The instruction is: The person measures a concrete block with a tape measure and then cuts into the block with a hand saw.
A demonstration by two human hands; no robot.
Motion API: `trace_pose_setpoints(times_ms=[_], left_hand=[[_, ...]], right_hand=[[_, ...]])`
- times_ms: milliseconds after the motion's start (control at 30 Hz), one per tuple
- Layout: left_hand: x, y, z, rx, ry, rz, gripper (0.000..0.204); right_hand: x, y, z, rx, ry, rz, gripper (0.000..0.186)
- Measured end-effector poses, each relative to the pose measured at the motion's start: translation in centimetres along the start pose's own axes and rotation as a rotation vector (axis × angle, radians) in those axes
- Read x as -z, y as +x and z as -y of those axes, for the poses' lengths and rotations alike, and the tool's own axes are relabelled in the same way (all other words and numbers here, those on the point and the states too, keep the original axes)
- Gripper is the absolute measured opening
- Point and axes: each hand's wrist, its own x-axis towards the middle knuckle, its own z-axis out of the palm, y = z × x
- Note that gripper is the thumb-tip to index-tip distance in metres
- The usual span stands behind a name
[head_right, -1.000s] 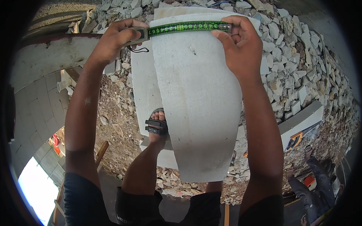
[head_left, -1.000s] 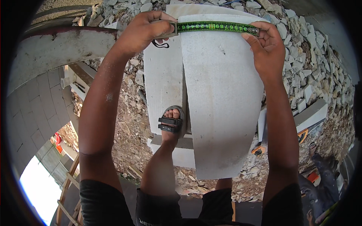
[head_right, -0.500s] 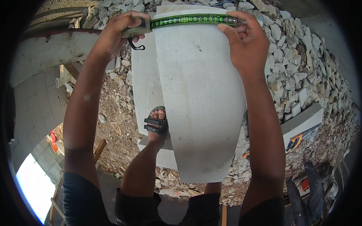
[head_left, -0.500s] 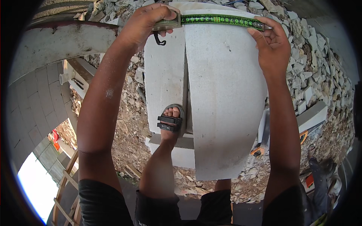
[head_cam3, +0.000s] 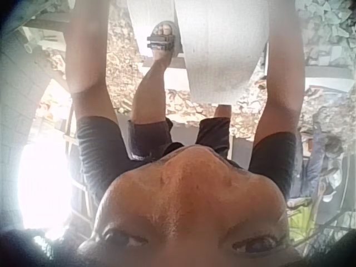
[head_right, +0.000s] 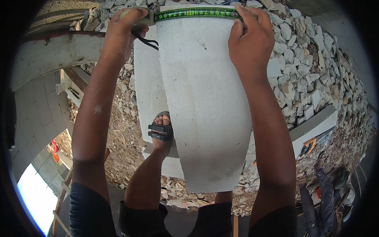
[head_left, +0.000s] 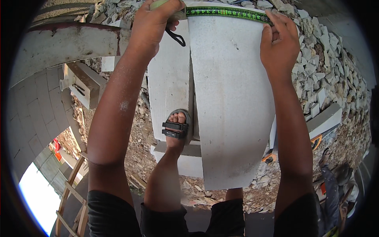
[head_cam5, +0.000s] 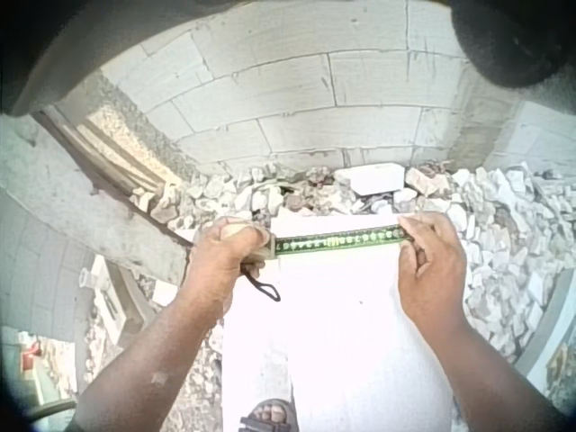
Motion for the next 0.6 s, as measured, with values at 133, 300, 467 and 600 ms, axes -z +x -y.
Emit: trace_pose_setpoints(times_ms=[133, 300, 467, 600], left_hand=[[-0.7, -0.2, 0.6, -0.035, -0.044, -0.064, 0.040], [-2.2, -0.8, 1.4, -0.100, -0.106, -0.175, 0.046], [-4.0, -2.1, 2.0, -0.185, -0.180, -0.340, 0.053], [-5.8, -2.8, 2.0, -0.229, -0.206, -0.427, 0.059]], right_hand=[[-0.5, 0.1, -0.5, 0.113, -0.123, -0.102, 0.033], [-0.1, 0.3, -0.3, 0.131, -0.333, -0.078, 0.029], [-0.3, 1.2, -0.5, 0.101, -0.257, -0.095, 0.020], [-0.2, 1.5, -0.7, 0.113, -0.211, -0.093, 0.016]])
